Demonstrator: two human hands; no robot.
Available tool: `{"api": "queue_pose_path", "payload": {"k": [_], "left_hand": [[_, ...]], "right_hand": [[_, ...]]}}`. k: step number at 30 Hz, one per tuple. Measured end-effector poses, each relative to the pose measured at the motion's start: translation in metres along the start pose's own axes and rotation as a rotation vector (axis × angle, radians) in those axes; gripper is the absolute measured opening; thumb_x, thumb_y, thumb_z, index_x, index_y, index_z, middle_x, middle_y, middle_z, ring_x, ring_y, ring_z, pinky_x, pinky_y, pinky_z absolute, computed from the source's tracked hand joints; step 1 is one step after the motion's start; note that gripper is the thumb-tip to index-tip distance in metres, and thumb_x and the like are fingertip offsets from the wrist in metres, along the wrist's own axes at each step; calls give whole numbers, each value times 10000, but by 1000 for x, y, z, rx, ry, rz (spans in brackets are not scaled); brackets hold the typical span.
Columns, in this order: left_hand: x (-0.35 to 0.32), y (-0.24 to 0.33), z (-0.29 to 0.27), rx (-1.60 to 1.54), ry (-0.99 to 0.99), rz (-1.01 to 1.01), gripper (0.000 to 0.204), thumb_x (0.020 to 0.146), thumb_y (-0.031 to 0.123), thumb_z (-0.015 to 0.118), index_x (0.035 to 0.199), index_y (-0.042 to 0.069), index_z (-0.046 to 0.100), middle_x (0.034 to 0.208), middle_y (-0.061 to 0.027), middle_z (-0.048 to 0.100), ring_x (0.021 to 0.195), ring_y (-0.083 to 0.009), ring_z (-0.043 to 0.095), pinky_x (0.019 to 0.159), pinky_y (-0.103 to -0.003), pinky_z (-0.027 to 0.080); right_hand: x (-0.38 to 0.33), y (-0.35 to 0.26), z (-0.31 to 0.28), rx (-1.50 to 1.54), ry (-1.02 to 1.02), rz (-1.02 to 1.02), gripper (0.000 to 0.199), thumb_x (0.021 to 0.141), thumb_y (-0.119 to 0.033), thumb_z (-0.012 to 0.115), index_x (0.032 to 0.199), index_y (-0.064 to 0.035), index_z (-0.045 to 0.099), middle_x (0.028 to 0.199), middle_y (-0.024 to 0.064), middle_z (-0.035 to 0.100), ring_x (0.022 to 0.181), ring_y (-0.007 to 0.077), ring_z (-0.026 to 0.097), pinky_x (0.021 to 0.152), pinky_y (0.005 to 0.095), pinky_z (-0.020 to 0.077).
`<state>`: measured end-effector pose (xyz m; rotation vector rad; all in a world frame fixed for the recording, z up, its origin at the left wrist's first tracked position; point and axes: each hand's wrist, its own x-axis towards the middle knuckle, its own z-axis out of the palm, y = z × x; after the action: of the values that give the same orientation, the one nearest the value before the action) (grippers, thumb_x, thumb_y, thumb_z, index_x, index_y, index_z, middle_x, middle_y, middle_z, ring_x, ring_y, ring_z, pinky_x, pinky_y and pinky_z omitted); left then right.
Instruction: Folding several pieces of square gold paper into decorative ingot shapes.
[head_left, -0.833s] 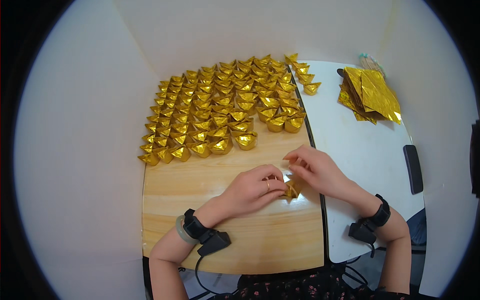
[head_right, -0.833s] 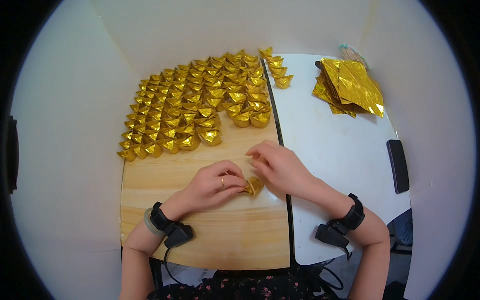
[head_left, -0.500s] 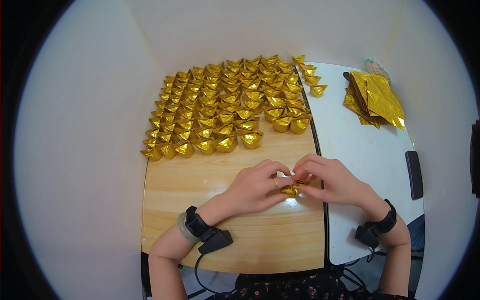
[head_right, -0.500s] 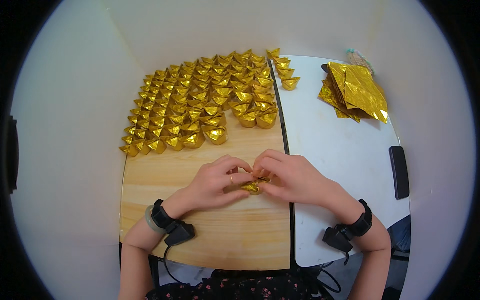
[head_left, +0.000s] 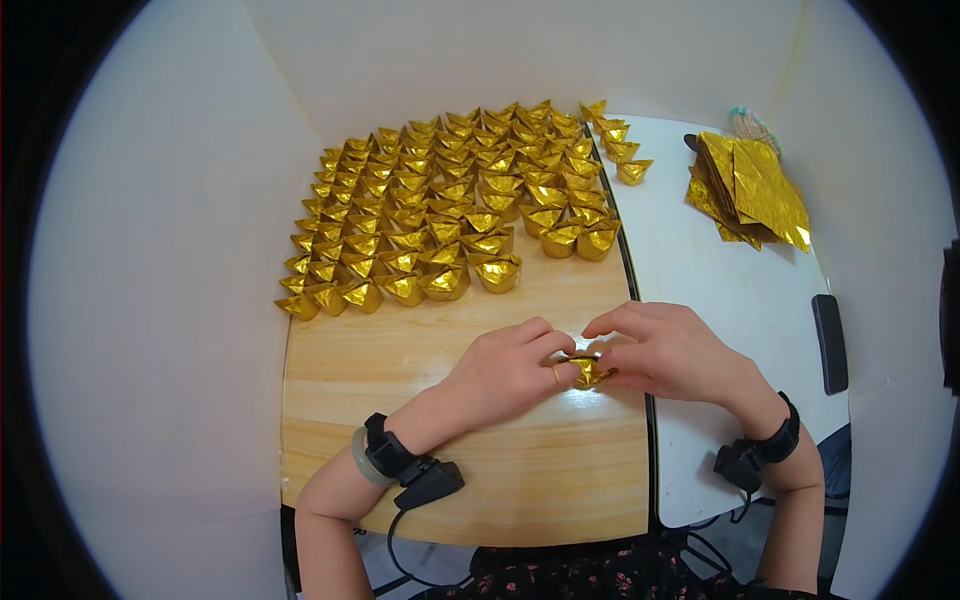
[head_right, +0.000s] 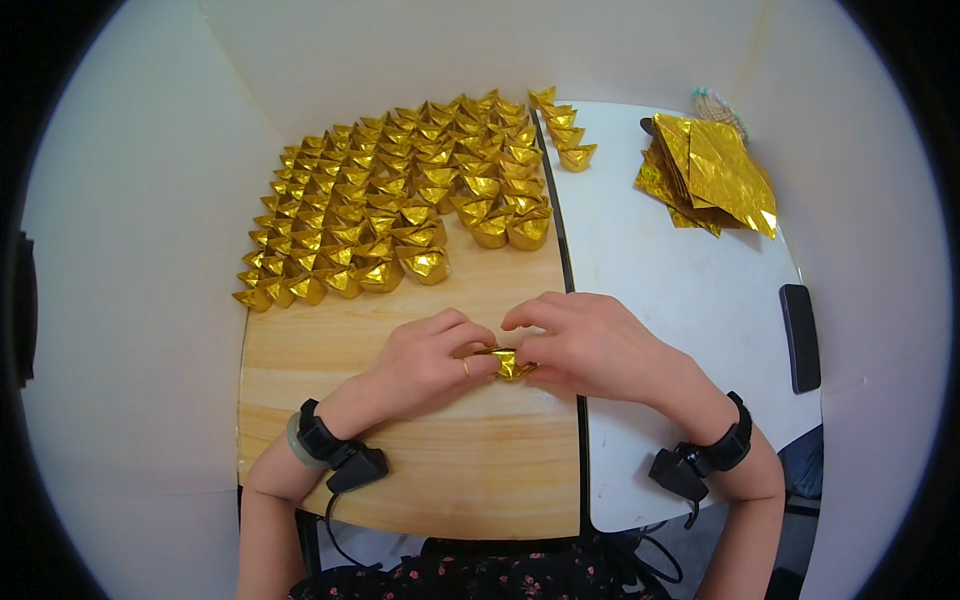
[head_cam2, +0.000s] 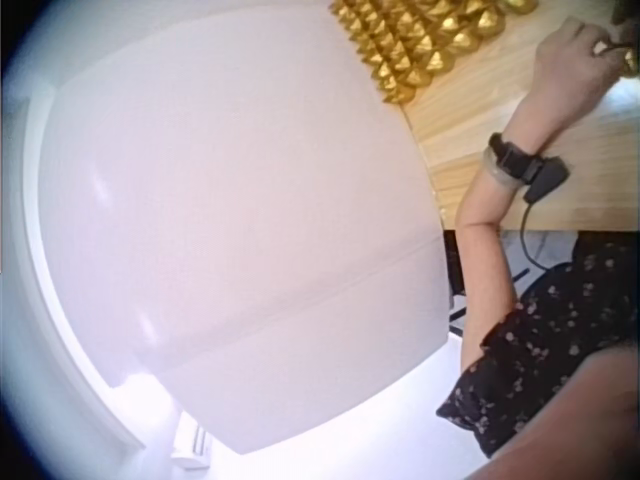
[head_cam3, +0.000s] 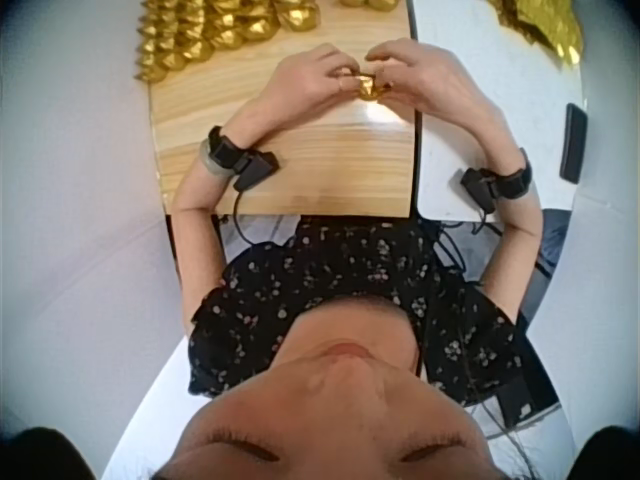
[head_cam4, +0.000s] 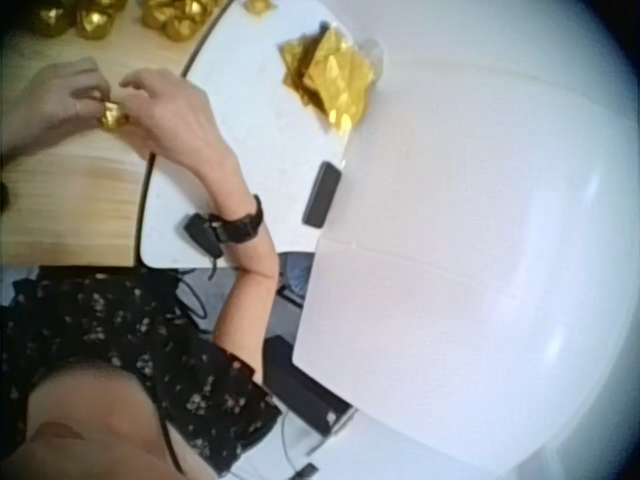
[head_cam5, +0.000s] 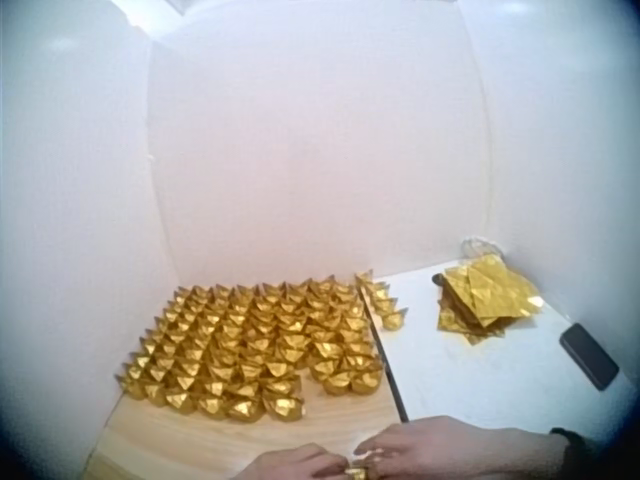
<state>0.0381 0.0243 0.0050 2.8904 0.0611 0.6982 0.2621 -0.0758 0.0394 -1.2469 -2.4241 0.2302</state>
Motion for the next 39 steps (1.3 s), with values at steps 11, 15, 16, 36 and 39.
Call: {"api": "queue_pose_path", "payload": {"k": [11,15,16,36,39], "left_hand": [[4,4,-9,-157,13,-95,203,750,191,727,937,129,676,1060,-80,595,958,-278,579,772,-392,507],[6,1,-9,-71,-31,-36,183,738,143,696,919,125,683,1060,-83,595,972,-290,576,775,-398,505],[7,0,-8,-72,-29,-33,183,738,143,696,919,125,683,1060,-83,595,972,-290,576,775,-398,505],[-4,-6,6,-88,213,-463,50,818,119,649,839,76,636,732,-59,605,679,-238,620,559,-358,493],[-4,-9,7,-46,220,-502,63,823,135,642,838,74,634,767,-66,613,699,-249,623,588,-377,503]], "right_hand": [[3,-8,-8,-67,30,-11,194,712,-150,755,880,-118,665,1163,31,613,1029,219,604,801,350,523],[1,-5,-6,-67,2,-21,137,723,-130,720,846,-98,669,1137,46,612,1011,229,600,807,351,521],[1,-6,-6,-69,2,-19,137,723,-130,720,846,-98,669,1137,46,612,1011,229,600,807,351,521],[46,56,2,-216,-11,107,236,803,-30,601,1032,-78,634,968,71,612,950,266,602,766,356,526],[48,54,1,-190,36,181,282,818,-40,609,1097,-81,629,1041,91,617,1005,286,601,807,358,525]]}}
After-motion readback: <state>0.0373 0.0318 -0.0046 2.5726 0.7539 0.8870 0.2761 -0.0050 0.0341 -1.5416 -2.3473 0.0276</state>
